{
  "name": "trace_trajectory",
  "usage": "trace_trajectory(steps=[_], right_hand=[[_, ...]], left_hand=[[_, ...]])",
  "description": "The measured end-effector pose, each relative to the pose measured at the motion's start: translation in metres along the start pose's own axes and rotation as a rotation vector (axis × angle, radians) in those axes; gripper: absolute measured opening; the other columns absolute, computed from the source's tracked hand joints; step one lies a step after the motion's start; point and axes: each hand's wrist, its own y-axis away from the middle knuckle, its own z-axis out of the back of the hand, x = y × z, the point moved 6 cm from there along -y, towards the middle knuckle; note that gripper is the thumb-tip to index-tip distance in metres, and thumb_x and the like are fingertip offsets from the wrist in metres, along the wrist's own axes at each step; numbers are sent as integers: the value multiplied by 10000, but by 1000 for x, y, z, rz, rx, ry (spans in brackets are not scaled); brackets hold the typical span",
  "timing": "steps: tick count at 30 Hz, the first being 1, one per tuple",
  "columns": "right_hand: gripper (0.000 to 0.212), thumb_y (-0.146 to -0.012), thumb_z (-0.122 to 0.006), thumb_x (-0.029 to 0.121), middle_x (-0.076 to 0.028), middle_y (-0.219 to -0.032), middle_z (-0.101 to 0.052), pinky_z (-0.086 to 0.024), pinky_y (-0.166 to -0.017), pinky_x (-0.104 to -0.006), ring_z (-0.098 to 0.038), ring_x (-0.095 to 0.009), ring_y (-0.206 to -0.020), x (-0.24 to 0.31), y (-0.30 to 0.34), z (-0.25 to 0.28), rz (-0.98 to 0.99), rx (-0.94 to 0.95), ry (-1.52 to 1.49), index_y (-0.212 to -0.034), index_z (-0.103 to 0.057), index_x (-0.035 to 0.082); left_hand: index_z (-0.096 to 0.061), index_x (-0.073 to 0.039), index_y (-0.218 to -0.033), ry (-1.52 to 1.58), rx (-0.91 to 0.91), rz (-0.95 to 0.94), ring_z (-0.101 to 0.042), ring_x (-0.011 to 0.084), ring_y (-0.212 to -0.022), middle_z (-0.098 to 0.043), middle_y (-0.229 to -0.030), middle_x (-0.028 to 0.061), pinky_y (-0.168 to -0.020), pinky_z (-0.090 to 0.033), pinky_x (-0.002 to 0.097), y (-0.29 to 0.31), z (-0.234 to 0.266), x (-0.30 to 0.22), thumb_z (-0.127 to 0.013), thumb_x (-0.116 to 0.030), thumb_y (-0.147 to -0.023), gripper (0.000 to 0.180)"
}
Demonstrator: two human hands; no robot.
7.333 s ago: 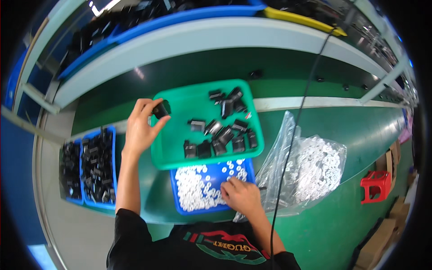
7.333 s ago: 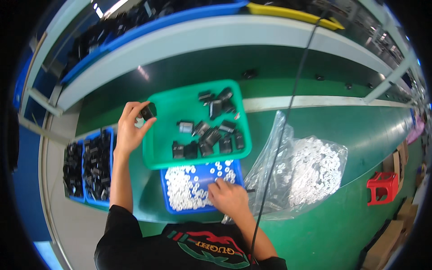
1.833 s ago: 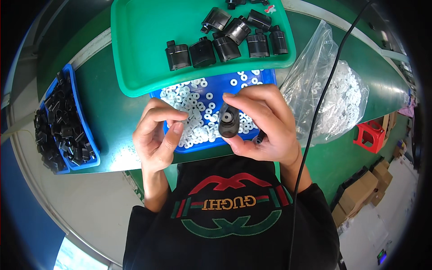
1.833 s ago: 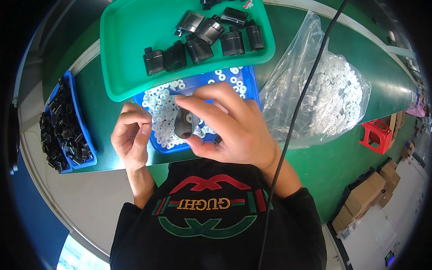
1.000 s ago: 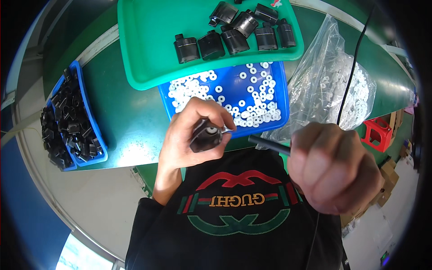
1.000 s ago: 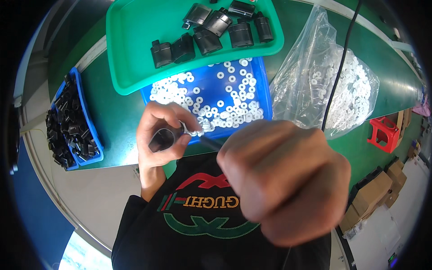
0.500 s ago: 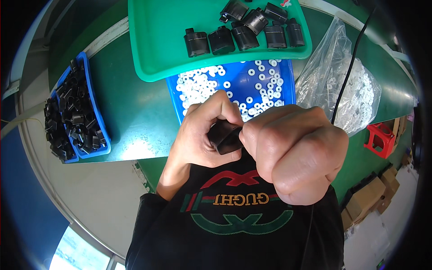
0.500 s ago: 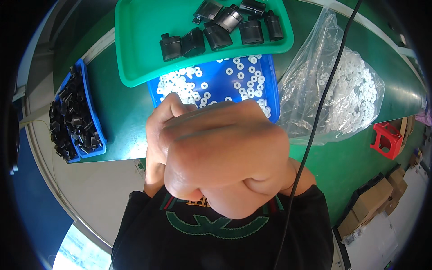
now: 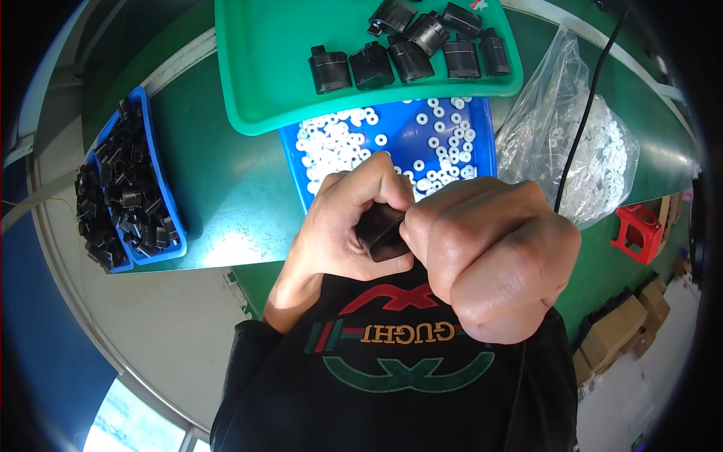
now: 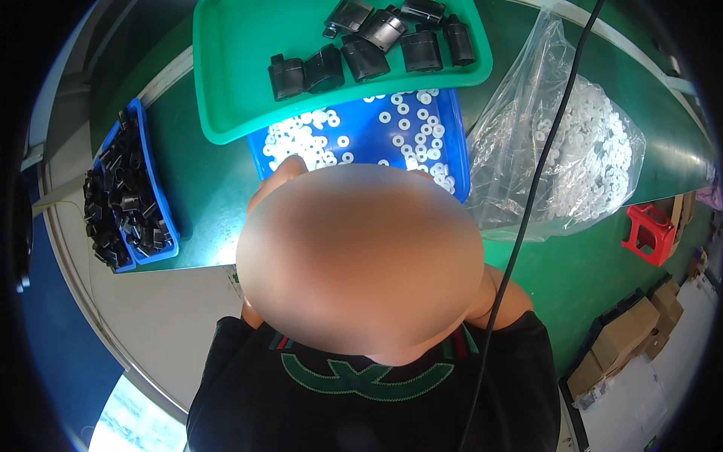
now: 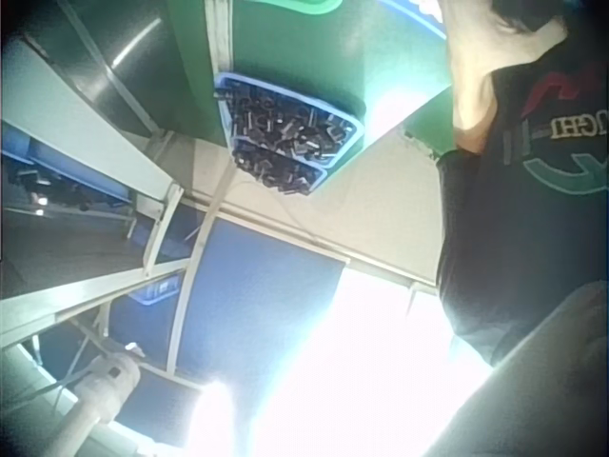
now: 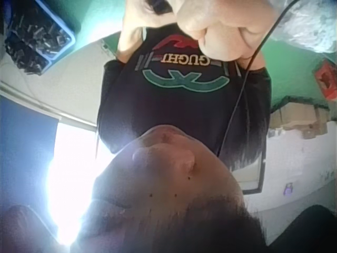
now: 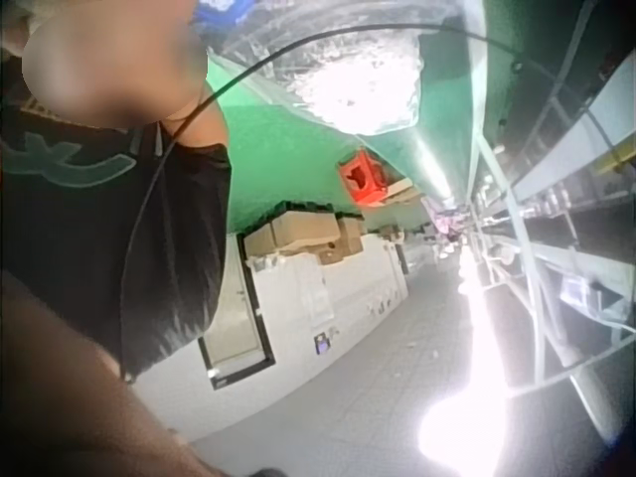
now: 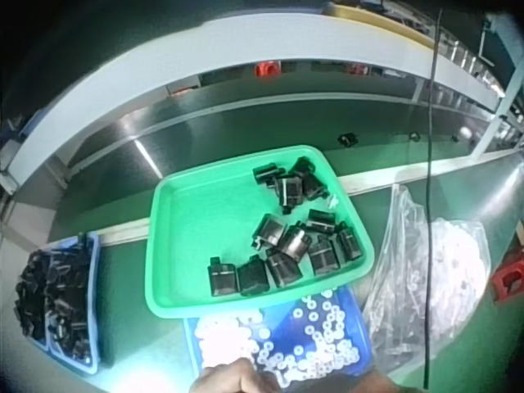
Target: The person repeatedly picks up black cylindrical components and small white washers from trays on a green workbench. They insert the washers into the components by hand and place the assembled units into a blue tray.
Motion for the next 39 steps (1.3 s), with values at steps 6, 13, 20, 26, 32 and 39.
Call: trace_trajectory(steps=[6, 13, 20, 26, 32, 39], right_hand=[[178, -660, -556, -149, -35, -569, -463, -269, -388, -289, -373, -144, -454, -10, -5, -3, 111, 63, 16, -698, -523, 22], [191, -726, -588, -80, 10, -565, -463, -277, -424, -265, -386, -130, -462, 21, -14, -9, 238, 10, -41, -680, -528, 95], [106, -739, -645, 14, -23, -694, -532, -410, -456, -295, -528, -167, -536, 22, 0, 21, -1, 163, 808, -812, -615, 84], [177, -739, -726, 105, -48, -844, -552, -493, -480, -350, -626, -211, -593, -29, 60, 53, -400, 113, 1563, -899, -657, 72], [310, -768, -772, 217, -61, -904, -546, -512, -515, -337, -628, -221, -607, -38, 86, 57, -415, 88, 1651, -1011, -664, 58], [217, -765, -763, 198, -41, -824, -552, -504, -503, -333, -641, -202, -610, -44, 97, 65, -337, 44, 1608, -913, -643, 94]], left_hand=[[-494, -66, -838, -175, 10, -113, -557, 176, -517, -563, -663, 37, -487, -426, 270, -7, 6, -19, -840, -92, -632, 403], [-522, -68, -829, -263, -23, -145, -609, 167, -540, -588, -662, 21, -498, -445, 245, -18, 27, -29, -826, -49, -597, 382], [-513, -49, -854, -196, -102, -73, -650, 143, -633, -635, -719, 58, -588, -485, 237, -4, 53, -33, -746, 29, -542, 397], [-500, -48, -893, -445, -158, -83, -629, 105, -635, -645, -739, 63, -579, -476, 222, -13, 59, -38, -764, -7, -575, 416], [-482, -29, -996, -688, -416, -79, -525, 93, -626, -604, -732, 55, -564, -433, 243, -54, 127, -51, -747, -151, -716, 405], [-513, 46, -1124, -1151, -660, -37, -655, 313, -917, -663, -1001, 199, -831, -503, 385, -141, 278, -25, -732, -348, -865, 520]])
